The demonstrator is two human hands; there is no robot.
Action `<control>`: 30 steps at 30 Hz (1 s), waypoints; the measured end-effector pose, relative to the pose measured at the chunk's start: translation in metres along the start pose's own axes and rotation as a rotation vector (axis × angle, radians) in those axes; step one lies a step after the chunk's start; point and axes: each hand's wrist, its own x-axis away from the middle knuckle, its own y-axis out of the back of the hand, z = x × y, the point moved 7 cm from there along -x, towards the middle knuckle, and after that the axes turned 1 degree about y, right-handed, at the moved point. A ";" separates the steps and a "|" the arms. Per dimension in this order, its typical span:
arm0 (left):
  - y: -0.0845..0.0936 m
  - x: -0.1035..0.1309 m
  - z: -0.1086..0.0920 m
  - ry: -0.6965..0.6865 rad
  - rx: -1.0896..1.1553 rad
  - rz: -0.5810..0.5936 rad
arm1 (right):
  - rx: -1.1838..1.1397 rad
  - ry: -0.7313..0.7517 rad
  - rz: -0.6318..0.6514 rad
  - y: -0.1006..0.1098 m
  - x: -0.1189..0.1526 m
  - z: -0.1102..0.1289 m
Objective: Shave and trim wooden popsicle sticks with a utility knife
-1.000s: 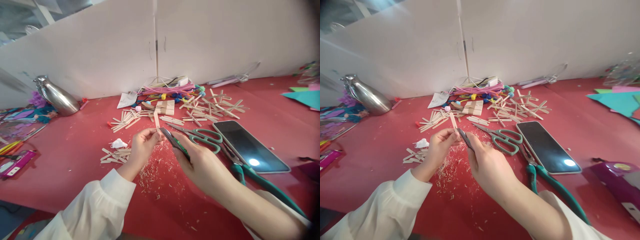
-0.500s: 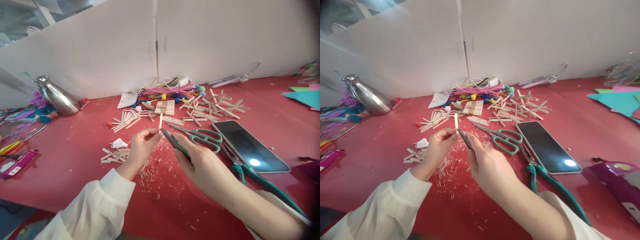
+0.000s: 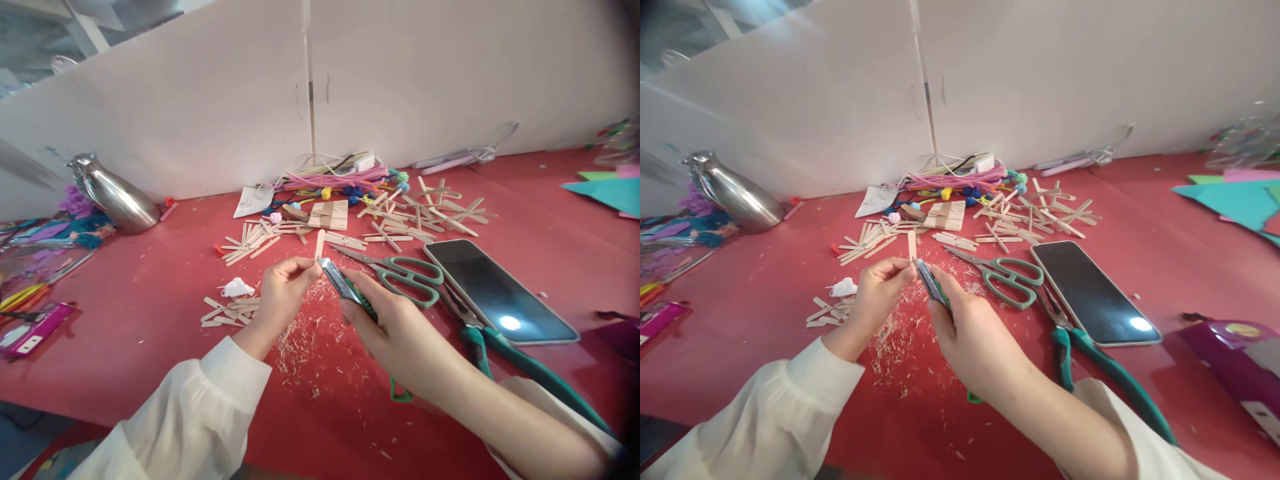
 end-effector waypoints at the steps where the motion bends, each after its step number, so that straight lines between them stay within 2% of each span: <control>1: 0.000 0.000 0.000 -0.006 0.002 -0.005 | -0.029 -0.014 0.007 0.000 0.000 -0.001; 5: -0.001 -0.001 0.002 -0.012 0.043 -0.019 | -0.112 -0.054 0.041 -0.002 -0.001 -0.005; 10: -0.002 0.000 0.002 -0.026 0.066 -0.034 | 0.102 0.069 -0.090 0.006 0.000 0.001; 14: 0.000 0.002 0.001 -0.033 0.035 -0.084 | 0.199 0.133 -0.099 0.005 0.000 0.005; 23: -0.002 0.009 -0.005 -0.055 -0.026 -0.130 | 0.283 0.084 -0.100 0.002 0.001 0.004; 26: -0.001 0.012 -0.007 -0.094 -0.072 -0.155 | 0.193 0.045 -0.079 -0.002 0.003 0.003; 30: 0.001 0.013 -0.008 -0.136 -0.123 -0.173 | -0.086 -0.066 -0.023 -0.009 0.004 -0.002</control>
